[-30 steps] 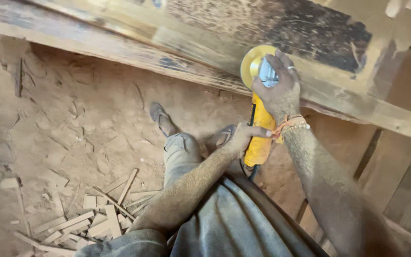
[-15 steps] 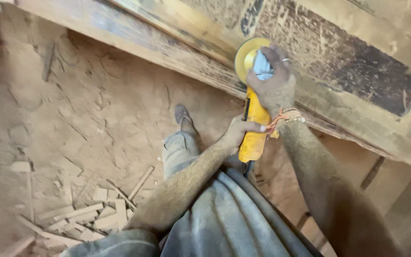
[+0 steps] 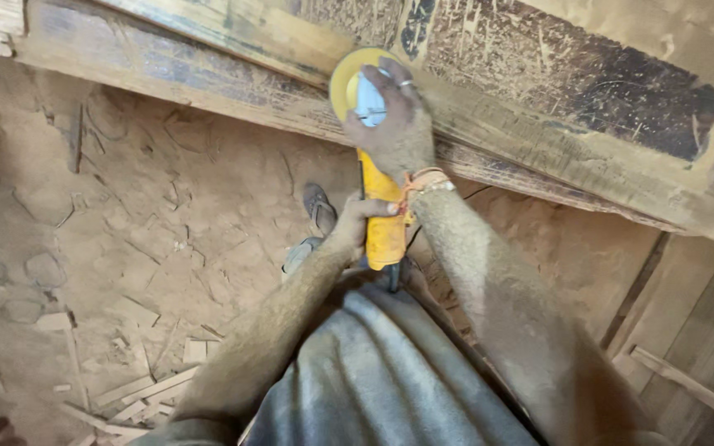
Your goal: The person uses a power angle grinder with a sanding disc to sand the surface of a wooden beam, moving the tool back and forth across different sections of the wood.
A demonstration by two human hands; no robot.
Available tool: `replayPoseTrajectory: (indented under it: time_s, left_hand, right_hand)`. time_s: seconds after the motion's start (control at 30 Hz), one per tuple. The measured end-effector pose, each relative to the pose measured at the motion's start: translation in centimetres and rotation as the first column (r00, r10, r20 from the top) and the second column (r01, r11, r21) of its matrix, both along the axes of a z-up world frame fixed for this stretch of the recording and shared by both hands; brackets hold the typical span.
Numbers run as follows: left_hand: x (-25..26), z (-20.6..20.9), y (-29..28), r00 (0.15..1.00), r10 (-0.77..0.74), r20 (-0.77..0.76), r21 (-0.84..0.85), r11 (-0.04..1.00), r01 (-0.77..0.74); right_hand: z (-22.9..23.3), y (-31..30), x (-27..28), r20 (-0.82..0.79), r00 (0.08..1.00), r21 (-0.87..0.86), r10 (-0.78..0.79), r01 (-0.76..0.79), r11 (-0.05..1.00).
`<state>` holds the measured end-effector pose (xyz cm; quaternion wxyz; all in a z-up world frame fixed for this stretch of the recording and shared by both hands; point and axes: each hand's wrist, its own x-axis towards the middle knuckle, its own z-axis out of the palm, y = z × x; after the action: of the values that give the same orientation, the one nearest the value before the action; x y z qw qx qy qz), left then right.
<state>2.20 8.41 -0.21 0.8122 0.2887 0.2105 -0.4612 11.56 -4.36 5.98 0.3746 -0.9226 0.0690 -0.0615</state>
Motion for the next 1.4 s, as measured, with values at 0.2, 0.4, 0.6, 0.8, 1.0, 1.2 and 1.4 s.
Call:
replayPoseTrajectory:
  time_s: [0.2, 0.4, 0.6, 0.8, 1.0, 1.2, 1.4]
  left_hand:
    - [-0.8, 0.7, -2.8, 0.997, -0.079, 0.001, 0.018, 0.997, 0.079]
    - [-2.2, 0.7, -6.8, 0.987, -0.158, 0.036, -0.045, 0.986, 0.159]
    - [-4.3, 1.1, -11.7, 0.964, -0.266, -0.028, 0.085, 0.960, 0.268]
    - [-3.4, 1.9, -13.1, 0.976, -0.215, -0.040, -0.066, 0.975, 0.212]
    - [-1.0, 1.6, -9.8, 0.987, -0.155, 0.047, 0.048, 0.987, 0.153]
    - [2.7, 1.7, -4.4, 0.998, 0.001, 0.060, -0.050, 0.999, 0.002]
    - [7.0, 1.8, 1.9, 0.994, 0.109, -0.002, -0.024, 0.994, -0.109]
  right_hand:
    - [0.4, -3.6, -1.9, 0.017, 1.000, -0.056, -0.010, 0.011, 0.998]
    - [0.6, -7.9, -4.1, -0.042, 0.990, 0.000, -0.132, 0.132, 0.991]
    - [-0.3, -14.1, -7.2, 0.012, 0.986, -0.065, -0.164, 0.165, 0.984]
    - [-0.9, -16.0, -6.5, -0.018, 0.984, -0.066, -0.177, 0.175, 0.982]
    - [-0.8, -11.6, -2.3, 0.058, 0.996, -0.057, -0.062, 0.065, 0.996]
    - [0.8, -4.6, 2.8, 0.002, 1.000, -0.028, 0.015, -0.015, 1.000]
    - [1.5, 2.6, 8.0, -0.032, 0.995, -0.069, 0.099, -0.101, 0.992]
